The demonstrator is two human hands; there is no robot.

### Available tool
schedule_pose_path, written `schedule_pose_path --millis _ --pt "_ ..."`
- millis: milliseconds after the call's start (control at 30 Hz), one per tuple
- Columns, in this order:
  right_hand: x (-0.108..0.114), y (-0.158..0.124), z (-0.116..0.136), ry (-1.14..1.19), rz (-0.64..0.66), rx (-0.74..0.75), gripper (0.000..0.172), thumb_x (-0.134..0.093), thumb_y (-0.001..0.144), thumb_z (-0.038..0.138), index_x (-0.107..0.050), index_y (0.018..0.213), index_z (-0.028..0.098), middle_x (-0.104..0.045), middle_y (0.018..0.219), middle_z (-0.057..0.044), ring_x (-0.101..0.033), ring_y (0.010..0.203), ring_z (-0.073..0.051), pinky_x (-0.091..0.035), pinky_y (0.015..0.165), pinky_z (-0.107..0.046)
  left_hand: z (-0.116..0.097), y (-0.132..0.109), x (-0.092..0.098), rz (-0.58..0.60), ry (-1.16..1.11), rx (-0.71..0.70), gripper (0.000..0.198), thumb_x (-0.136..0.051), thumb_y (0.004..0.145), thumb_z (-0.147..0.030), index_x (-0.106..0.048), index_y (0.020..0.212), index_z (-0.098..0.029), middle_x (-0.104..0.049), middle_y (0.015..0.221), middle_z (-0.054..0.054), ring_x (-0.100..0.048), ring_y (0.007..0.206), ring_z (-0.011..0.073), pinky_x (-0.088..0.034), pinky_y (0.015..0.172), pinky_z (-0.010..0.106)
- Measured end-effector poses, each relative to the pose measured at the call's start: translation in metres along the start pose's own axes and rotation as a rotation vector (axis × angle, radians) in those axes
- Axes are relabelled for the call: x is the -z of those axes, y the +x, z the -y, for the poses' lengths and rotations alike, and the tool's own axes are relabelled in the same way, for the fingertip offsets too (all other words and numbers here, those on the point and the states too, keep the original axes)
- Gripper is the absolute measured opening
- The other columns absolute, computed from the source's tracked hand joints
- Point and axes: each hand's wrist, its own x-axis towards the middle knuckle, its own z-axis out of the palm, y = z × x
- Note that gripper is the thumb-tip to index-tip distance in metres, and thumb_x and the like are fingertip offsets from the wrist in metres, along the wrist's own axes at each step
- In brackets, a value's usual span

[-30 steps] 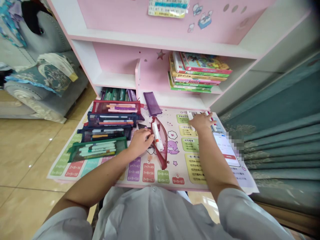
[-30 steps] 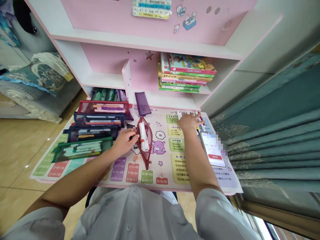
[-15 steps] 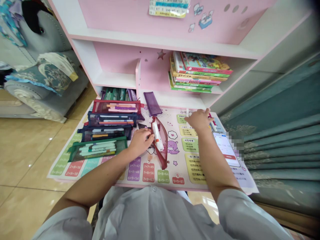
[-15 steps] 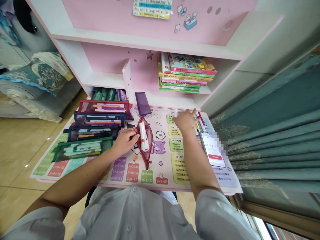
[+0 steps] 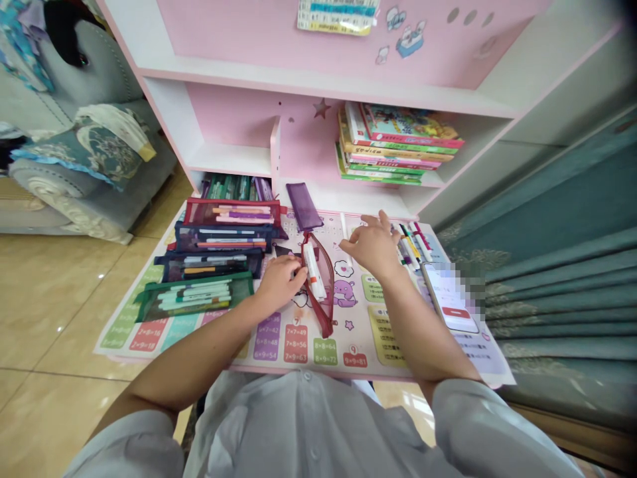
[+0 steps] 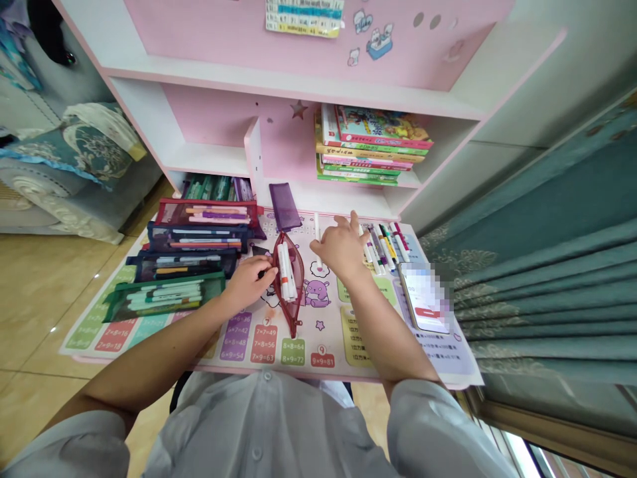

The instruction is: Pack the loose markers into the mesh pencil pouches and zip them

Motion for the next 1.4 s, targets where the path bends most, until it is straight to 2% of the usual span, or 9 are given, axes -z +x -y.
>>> schedule_pose_path --millis 133,467,700,900,1033,1133,1267,1333,1400 --pt "0.002 -0.014 0.011 0.04 -0.002 0.076 0.014 -0.067 0.075 0.028 -0.07 0.064 0.019 -0.053 0.149 -0.013 -0.023 0.151 -0.043 -0.024 0.11 -0.078 0.002 0.001 -0.002 -0.001 0.002 -0.005 0.034 -0.051 0.091 -0.026 -0.045 0.058 -0.021 -0.062 0.073 0.004 -0.061 0.077 0.0192 -0.047 0.074 0.033" --pt "-0.004 -0.042 0.038 -0.033 0.168 0.228 0.019 -0.065 0.079 0.031 -0.071 0.067 0.017 -0.051 0.151 -0.017 -0.021 0.153 -0.04 -0.024 0.114 -0.072 0.006 0.002 -0.005 -0.008 0.004 -0.01 0.031 -0.054 0.091 -0.025 -0.052 0.06 -0.021 -0.07 0.083 0.006 -0.066 0.088 0.0221 -0.049 0.083 0.035" --pt "-0.01 -0.045 0.042 -0.091 0.234 0.254 0.023 -0.064 0.083 0.037 -0.073 0.074 0.018 -0.052 0.15 -0.017 -0.02 0.153 -0.04 -0.023 0.114 -0.073 0.005 0.002 -0.005 -0.006 -0.013 -0.008 0.028 -0.053 0.091 -0.023 -0.053 0.063 -0.02 -0.072 0.09 0.007 -0.067 0.093 0.0231 -0.05 0.086 0.036" --pt "-0.019 -0.044 0.043 -0.132 0.277 0.249 0.027 -0.061 0.087 0.039 -0.077 0.084 0.017 -0.052 0.15 -0.017 -0.019 0.153 -0.04 -0.022 0.113 -0.074 0.004 0.002 -0.004 -0.005 -0.018 -0.007 0.03 -0.052 0.09 -0.023 -0.049 0.061 -0.021 -0.071 0.086 0.006 -0.066 0.091 0.0222 -0.05 0.085 0.035" --pt "-0.012 -0.041 0.042 -0.093 0.293 0.238 0.025 -0.062 0.086 0.038 -0.078 0.084 0.018 -0.051 0.151 -0.016 -0.02 0.153 -0.04 -0.022 0.114 -0.073 0.004 0.002 -0.003 -0.002 -0.015 -0.008 0.03 -0.052 0.09 -0.022 -0.048 0.061 -0.021 -0.07 0.085 0.006 -0.065 0.091 0.0223 -0.049 0.084 0.035" --pt "-0.002 -0.028 0.03 -0.012 0.229 0.164 0.025 -0.063 0.086 0.039 -0.078 0.083 0.019 -0.05 0.153 -0.013 -0.022 0.153 -0.038 -0.023 0.115 -0.071 0.003 0.002 -0.002 -0.001 -0.006 -0.003 0.031 -0.053 0.09 -0.024 -0.047 0.06 -0.021 -0.067 0.082 0.006 -0.065 0.089 0.0221 -0.049 0.083 0.034" --pt "0.001 0.005 -0.007 -0.025 0.071 -0.049 0.025 -0.062 0.087 0.039 -0.077 0.093 0.019 -0.048 0.154 -0.012 -0.023 0.152 -0.04 -0.026 0.112 -0.074 0.003 0.001 -0.001 0.007 0.003 -0.008 0.033 -0.051 0.091 -0.027 -0.044 0.06 -0.021 -0.062 0.077 0.005 -0.063 0.085 0.0214 -0.048 0.078 0.033" --pt "-0.005 0.024 -0.031 -0.124 0.039 -0.166 0.03 -0.058 0.088 0.034 -0.075 0.107 0.018 -0.046 0.154 -0.015 -0.022 0.151 -0.041 -0.026 0.111 -0.075 0.002 0.001 -0.001 0.005 -0.006 -0.013 0.033 -0.051 0.091 -0.027 -0.044 0.06 -0.021 -0.062 0.077 0.005 -0.063 0.085 0.0212 -0.047 0.078 0.033" --pt "-0.014 0.041 -0.055 -0.228 0.057 -0.282 0.046 -0.057 0.088 0.035 -0.066 0.128 0.013 -0.043 0.154 -0.021 -0.02 0.151 -0.042 -0.027 0.11 -0.074 0.002 0.001 -0.001 0.004 -0.014 -0.014 0.032 -0.05 0.091 -0.027 -0.043 0.06 -0.021 -0.062 0.077 0.005 -0.064 0.086 0.0215 -0.047 0.078 0.033"
